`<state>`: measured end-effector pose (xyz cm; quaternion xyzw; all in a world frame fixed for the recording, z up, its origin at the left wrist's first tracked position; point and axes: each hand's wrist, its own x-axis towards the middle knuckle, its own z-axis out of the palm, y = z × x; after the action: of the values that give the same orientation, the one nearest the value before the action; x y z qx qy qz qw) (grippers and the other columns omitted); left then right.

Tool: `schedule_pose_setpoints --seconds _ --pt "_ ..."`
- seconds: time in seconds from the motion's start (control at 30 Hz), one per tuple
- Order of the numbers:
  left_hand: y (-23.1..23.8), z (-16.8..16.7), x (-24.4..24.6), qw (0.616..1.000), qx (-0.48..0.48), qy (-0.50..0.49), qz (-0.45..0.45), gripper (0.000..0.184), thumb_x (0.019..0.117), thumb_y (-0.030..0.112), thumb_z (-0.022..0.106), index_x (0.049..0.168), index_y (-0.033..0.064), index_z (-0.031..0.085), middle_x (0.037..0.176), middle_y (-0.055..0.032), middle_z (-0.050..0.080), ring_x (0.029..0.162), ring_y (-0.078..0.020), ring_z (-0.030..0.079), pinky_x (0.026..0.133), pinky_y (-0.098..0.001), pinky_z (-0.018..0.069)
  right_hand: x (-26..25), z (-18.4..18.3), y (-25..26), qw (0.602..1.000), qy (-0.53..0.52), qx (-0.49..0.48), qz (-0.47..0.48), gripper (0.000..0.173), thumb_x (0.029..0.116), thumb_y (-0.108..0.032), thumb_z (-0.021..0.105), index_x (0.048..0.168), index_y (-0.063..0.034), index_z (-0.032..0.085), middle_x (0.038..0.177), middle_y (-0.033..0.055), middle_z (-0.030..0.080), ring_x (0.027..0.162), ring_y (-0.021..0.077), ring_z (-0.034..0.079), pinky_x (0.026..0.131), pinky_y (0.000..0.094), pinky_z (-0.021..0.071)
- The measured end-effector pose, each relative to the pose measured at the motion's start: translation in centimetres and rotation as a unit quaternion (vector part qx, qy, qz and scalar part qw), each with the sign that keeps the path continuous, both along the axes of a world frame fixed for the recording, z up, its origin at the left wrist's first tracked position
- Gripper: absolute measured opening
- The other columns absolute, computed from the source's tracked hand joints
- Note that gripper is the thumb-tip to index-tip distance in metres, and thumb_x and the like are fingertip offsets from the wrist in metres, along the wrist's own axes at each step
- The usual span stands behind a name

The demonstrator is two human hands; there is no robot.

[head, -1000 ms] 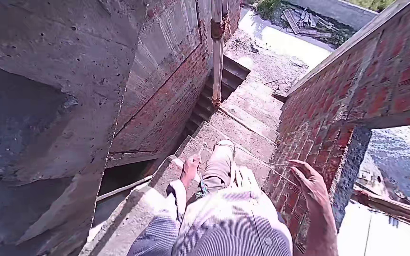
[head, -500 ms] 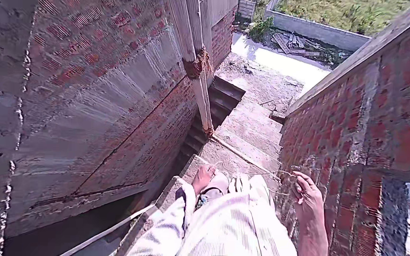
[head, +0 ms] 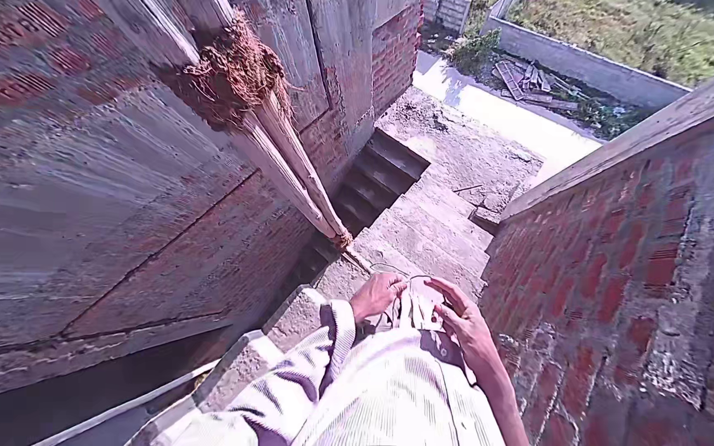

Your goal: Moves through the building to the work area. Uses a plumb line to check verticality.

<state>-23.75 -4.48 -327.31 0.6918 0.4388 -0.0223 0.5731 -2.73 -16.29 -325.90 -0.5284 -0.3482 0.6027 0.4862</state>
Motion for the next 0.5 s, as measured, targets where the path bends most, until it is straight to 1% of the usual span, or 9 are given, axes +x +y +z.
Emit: schedule_pose_setpoints --seconds 0.03,0.1,0.17,0.23,0.3,0.37,0.43,0.47,0.5 --pt "1.0 0.1 1.5 1.000 0.008 0.011 -0.016 0.039 0.1099 0.030 0.043 0.103 0.0009 0.067 0.089 -0.0099 0.063 0.082 -0.0195 0.060 0.082 -0.0420 0.0497 1.6 -0.5 0.5 1.000 0.013 0.008 -0.007 0.049 0.0951 -0.001 0.057 0.144 -0.0037 0.054 0.142 0.0103 0.061 0.076 0.0085 0.062 0.055 0.0222 0.0466" --pt "1.8 1.5 3.9 0.999 0.009 0.008 -0.046 0.038 0.1100 0.030 0.043 0.105 0.0012 0.067 0.092 -0.0102 0.064 0.085 -0.0192 0.060 0.085 -0.0416 0.0494 4.8 0.1 0.8 0.999 0.028 0.018 -0.020 0.053 0.0933 -0.003 0.059 0.146 -0.0034 0.052 0.147 0.0122 0.057 0.071 0.0075 0.059 0.053 0.0215 0.0446" --pt "3.9 2.8 6.6 0.996 0.018 -0.026 -0.079 0.038 0.1099 0.030 0.043 0.105 0.0011 0.068 0.092 -0.0099 0.066 0.085 -0.0184 0.062 0.085 -0.0408 0.0498 8.6 1.3 2.9 0.998 0.030 0.052 -0.029 0.059 0.0926 -0.009 0.065 0.149 -0.0028 0.049 0.151 0.0141 0.053 0.071 0.0079 0.060 0.055 0.0217 0.0476" --pt "6.4 2.9 9.3 0.993 0.030 -0.053 -0.102 0.037 0.1096 0.028 0.045 0.102 0.0003 0.068 0.088 -0.0097 0.065 0.082 -0.0184 0.061 0.082 -0.0403 0.0497 11.9 1.5 5.3 0.996 0.017 0.080 -0.030 0.063 0.0913 -0.016 0.071 0.149 -0.0034 0.049 0.152 0.0142 0.052 0.071 0.0069 0.061 0.054 0.0209 0.0486" --pt "8.8 1.8 11.7 0.991 0.026 -0.060 -0.114 0.037 0.1097 0.028 0.044 0.101 0.0006 0.067 0.088 -0.0092 0.064 0.081 -0.0178 0.060 0.080 -0.0399 0.0490 14.2 0.6 7.5 0.996 -0.004 0.081 -0.023 0.064 0.0896 -0.018 0.075 0.148 -0.0046 0.051 0.151 0.0118 0.053 0.075 0.0081 0.063 0.058 0.0217 0.0514" --pt "11.3 0.0 14.2 0.989 0.023 -0.072 -0.127 0.036 0.1097 0.028 0.045 0.103 0.0011 0.068 0.090 -0.0085 0.066 0.082 -0.0163 0.062 0.082 -0.0390 0.0505 15.8 -1.0 9.8 0.996 -0.030 0.081 -0.009 0.065 0.0879 -0.018 0.077 0.147 -0.0058 0.053 0.150 0.0091 0.055 0.080 0.0102 0.066 0.063 0.0240 0.0553" --pt "13.9 -2.6 16.9 0.984 0.029 -0.103 -0.141 0.036 0.1095 0.028 0.045 0.101 0.0018 0.067 0.085 -0.0066 0.064 0.078 -0.0144 0.058 0.078 -0.0368 0.0489 17.0 -3.4 12.3 0.995 -0.049 0.086 0.011 0.065 0.0878 -0.018 0.077 0.147 -0.0061 0.053 0.150 0.0085 0.055 0.085 0.0113 0.067 0.068 0.0257 0.0567" --pt "15.5 -4.2 18.4 0.982 0.036 -0.119 -0.145 0.036 0.1093 0.028 0.045 0.099 0.0016 0.068 0.084 -0.0067 0.063 0.077 -0.0145 0.058 0.077 -0.0365 0.0486 17.7 -5.0 13.9 0.994 -0.061 0.086 0.018 0.063 0.0884 -0.019 0.077 0.146 -0.0062 0.054 0.148 0.0079 0.057 0.086 0.0112 0.067 0.070 0.0256 0.0572" --pt "17.4 -5.9 19.7 0.979 0.043 -0.129 -0.149 0.035 0.1091 0.027 0.046 0.100 0.0012 0.067 0.085 -0.0073 0.063 0.078 -0.0151 0.058 0.077 -0.0370 0.0488 18.2 -7.0 15.7 0.994 -0.073 0.084 0.017 0.060 0.0893 -0.017 0.075 0.145 -0.0055 0.056 0.145 0.0076 0.060 0.084 0.0107 0.067 0.069 0.0255 0.0571"
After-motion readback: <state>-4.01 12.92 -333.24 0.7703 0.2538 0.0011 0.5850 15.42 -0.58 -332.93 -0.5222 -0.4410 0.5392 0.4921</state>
